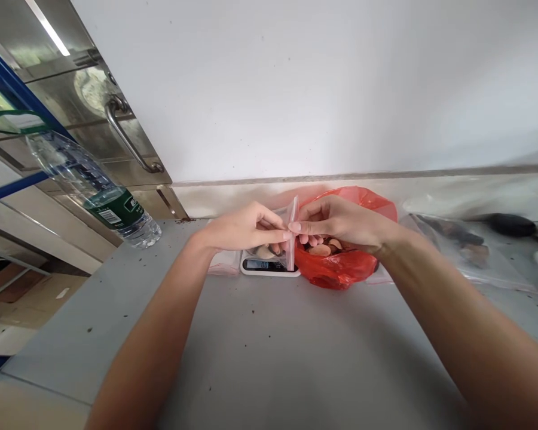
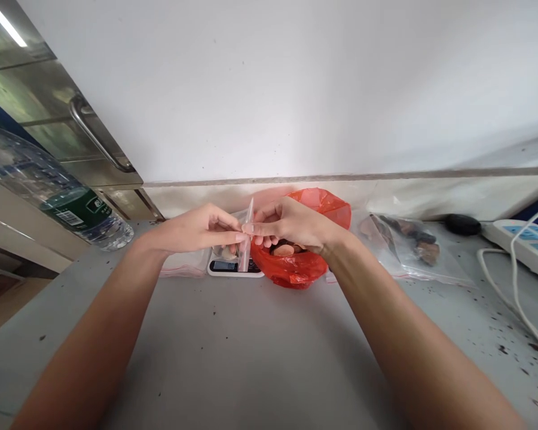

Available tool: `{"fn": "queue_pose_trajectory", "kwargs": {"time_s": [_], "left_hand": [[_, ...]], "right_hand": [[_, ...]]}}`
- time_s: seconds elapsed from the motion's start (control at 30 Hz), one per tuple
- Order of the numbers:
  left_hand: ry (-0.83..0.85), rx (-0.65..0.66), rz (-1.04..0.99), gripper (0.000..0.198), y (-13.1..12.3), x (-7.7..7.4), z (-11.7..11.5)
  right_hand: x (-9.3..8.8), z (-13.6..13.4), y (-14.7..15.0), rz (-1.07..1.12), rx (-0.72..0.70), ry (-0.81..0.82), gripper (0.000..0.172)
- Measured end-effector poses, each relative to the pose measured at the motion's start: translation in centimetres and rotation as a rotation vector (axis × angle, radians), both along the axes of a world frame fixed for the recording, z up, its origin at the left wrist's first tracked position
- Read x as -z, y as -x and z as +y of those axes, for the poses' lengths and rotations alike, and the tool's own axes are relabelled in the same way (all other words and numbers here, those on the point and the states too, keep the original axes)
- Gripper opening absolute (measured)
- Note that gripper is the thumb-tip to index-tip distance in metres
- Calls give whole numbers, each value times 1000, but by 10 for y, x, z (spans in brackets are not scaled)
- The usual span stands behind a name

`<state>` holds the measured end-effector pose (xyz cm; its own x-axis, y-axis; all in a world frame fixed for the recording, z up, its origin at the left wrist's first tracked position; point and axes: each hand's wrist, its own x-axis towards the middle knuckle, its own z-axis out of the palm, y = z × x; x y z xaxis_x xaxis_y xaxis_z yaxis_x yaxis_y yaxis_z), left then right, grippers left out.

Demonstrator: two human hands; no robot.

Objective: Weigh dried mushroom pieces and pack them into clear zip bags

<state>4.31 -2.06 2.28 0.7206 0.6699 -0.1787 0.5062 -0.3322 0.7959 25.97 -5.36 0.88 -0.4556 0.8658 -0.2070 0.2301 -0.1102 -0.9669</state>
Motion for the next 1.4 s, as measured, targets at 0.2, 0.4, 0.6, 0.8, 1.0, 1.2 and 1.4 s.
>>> {"fn": "queue_pose_trajectory", "kwargs": {"time_s": [0.2, 0.4, 0.6, 0.8, 1.0, 1.2, 1.4], "left_hand": [[-40, -85, 16, 19, -7, -2, -5], [-61, -212, 52, 19, -13, -5, -9], [-318, -432, 80, 25, -9, -9, -10], [-446, -204, -155, 19, -23, -3, -23], [-551, -629, -370, 17, -10, 5, 3], [333, -550, -621, 50, -7, 21, 19], [235, -653, -699, 50, -14, 24, 22]], "right_hand": [[3, 3, -3, -74, 6, 6, 39], [-7, -1, -4, -225, 75, 22, 36], [-11, -4, 2, -381, 371, -320, 29], [-6, -6, 13, -396, 137, -280, 10], [-9, -6, -8, -181, 126, -296, 95], [-14, -7, -26, -161, 158, -445, 107], [-27, -7, -64, -413, 108, -442, 69]]}}
